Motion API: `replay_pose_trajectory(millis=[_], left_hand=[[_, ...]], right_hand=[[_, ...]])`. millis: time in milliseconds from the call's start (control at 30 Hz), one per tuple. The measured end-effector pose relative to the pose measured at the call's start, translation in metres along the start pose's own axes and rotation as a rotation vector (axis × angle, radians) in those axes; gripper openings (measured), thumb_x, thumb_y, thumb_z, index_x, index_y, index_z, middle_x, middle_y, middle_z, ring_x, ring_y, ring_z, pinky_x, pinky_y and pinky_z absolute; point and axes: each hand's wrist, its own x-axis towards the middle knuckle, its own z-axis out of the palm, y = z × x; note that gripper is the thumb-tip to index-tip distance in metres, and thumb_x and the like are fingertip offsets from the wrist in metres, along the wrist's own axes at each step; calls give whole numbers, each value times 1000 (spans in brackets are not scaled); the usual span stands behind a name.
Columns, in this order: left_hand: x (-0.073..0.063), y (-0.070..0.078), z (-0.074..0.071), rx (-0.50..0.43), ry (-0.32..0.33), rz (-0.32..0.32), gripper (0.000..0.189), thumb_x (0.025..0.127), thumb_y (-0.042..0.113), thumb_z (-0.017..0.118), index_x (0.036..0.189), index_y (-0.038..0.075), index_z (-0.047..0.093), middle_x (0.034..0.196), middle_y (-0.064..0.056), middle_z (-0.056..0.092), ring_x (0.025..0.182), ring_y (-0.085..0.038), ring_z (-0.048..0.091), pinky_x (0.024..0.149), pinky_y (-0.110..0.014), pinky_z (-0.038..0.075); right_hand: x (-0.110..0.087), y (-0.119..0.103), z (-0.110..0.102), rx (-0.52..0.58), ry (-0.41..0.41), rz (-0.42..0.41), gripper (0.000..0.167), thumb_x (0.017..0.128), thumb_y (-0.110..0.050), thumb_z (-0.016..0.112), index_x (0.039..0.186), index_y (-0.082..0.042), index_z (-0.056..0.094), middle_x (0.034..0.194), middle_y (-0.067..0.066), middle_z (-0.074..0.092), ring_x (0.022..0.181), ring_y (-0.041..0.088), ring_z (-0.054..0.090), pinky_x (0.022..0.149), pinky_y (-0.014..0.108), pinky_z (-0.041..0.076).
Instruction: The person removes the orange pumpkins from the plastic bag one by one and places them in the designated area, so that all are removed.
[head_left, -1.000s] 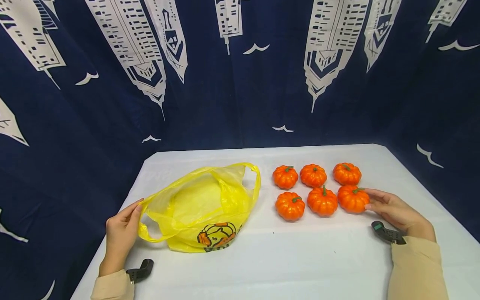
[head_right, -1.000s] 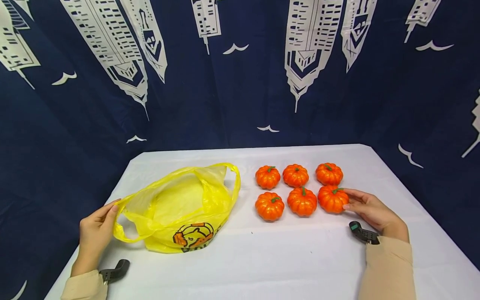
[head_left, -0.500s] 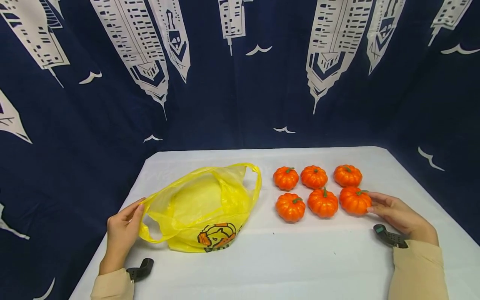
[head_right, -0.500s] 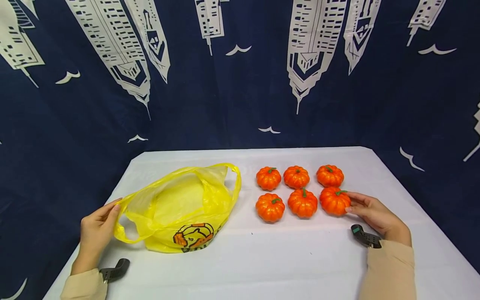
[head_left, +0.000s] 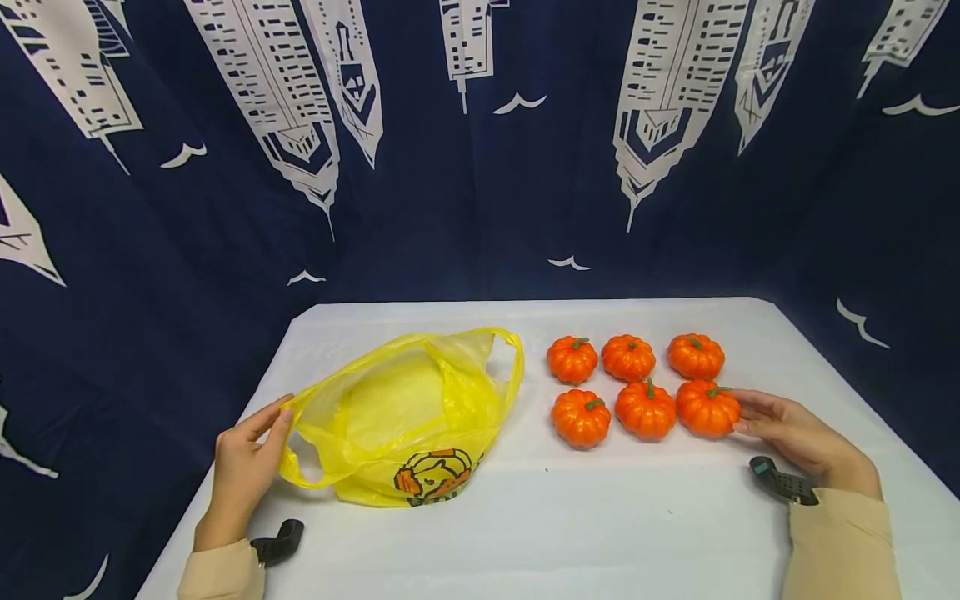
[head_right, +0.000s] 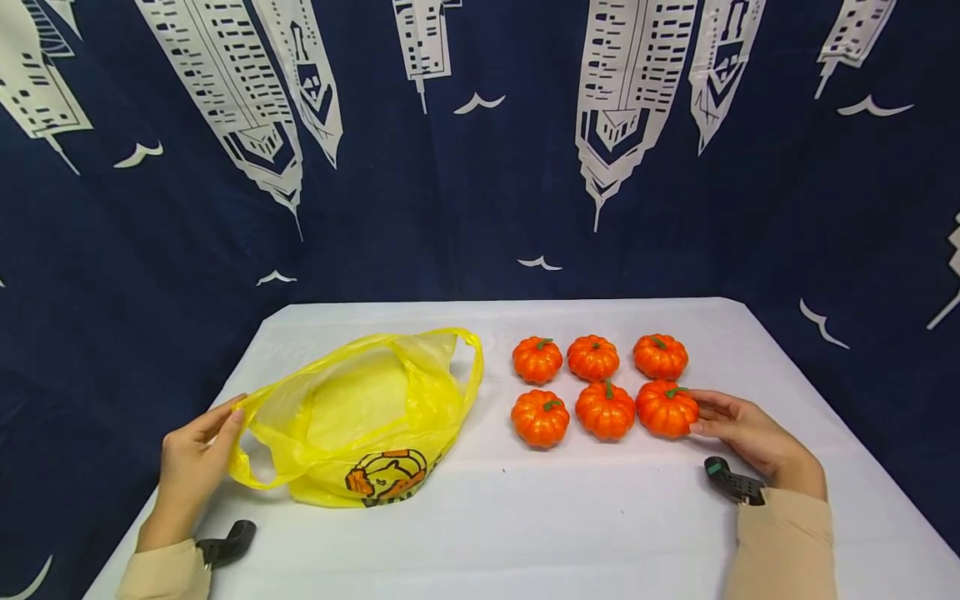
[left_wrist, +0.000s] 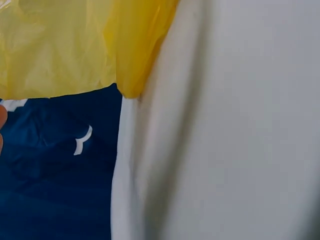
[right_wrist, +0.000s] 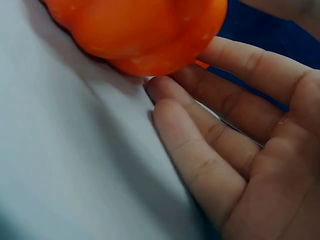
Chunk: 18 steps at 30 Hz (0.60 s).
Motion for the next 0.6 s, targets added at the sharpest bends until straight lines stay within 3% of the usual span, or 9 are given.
replay_pose_trajectory(millis=[100,167,200,233,300,400,467,533,600], left_hand=[[-2,3,-6,42,-42,28,30,86,-5,71,117,-3,72,113,-20,73,101,29,49,77,4,43],[-1,4,-10,80,-81,68,34,86,-2,73,120,0,72,115,-20,73,98,27,48,73,4,41],[-1,3,-14,100,-103,94,36,85,-1,73,121,1,71,114,-20,73,88,27,48,66,3,40],[0,2,-17,123,-125,119,37,85,0,74,122,2,71,110,-19,75,77,27,45,61,1,37],[3,0,-26,175,-179,146,40,85,4,75,125,3,70,86,-14,75,57,22,36,51,-8,34],[11,-2,-43,290,-284,128,41,92,16,71,131,5,66,59,-4,55,42,5,24,48,-21,35],[19,-2,-54,369,-366,103,45,97,25,66,137,6,61,66,-7,60,51,-6,48,60,-32,50],[31,-1,-62,427,-449,91,50,100,33,61,143,6,55,98,-19,72,78,-27,67,77,-51,55],[46,4,-67,458,-522,100,55,102,37,57,148,7,49,134,-28,61,114,-43,62,90,-66,48]], right_hand=[[-5,-5,-4,-91,-12,24,71,101,-22,60,150,13,23,124,-29,55,107,-14,54,90,18,54],[-12,-9,-7,-182,-14,46,69,102,-27,57,151,11,26,139,-3,58,120,7,57,96,38,56],[-15,-12,-9,-237,-14,49,68,103,-30,56,151,10,28,145,11,55,124,20,56,97,48,55],[-18,-14,-11,-290,-10,51,67,104,-32,54,150,10,31,149,25,47,127,33,53,96,57,52],[-25,-20,-15,-378,-1,57,66,105,-36,51,149,10,34,151,40,32,128,54,41,90,69,47],[-30,-34,-23,-469,37,66,66,105,-38,49,147,12,36,148,43,33,128,62,36,89,74,45],[-31,-46,-27,-512,69,65,68,105,-40,48,147,12,35,147,43,34,128,63,37,88,76,44],[-27,-61,-30,-563,94,53,70,105,-43,46,148,11,34,146,44,34,127,64,37,87,78,43],[-20,-78,-30,-618,112,26,71,105,-45,46,149,10,33,146,45,33,125,65,38,88,79,42]])
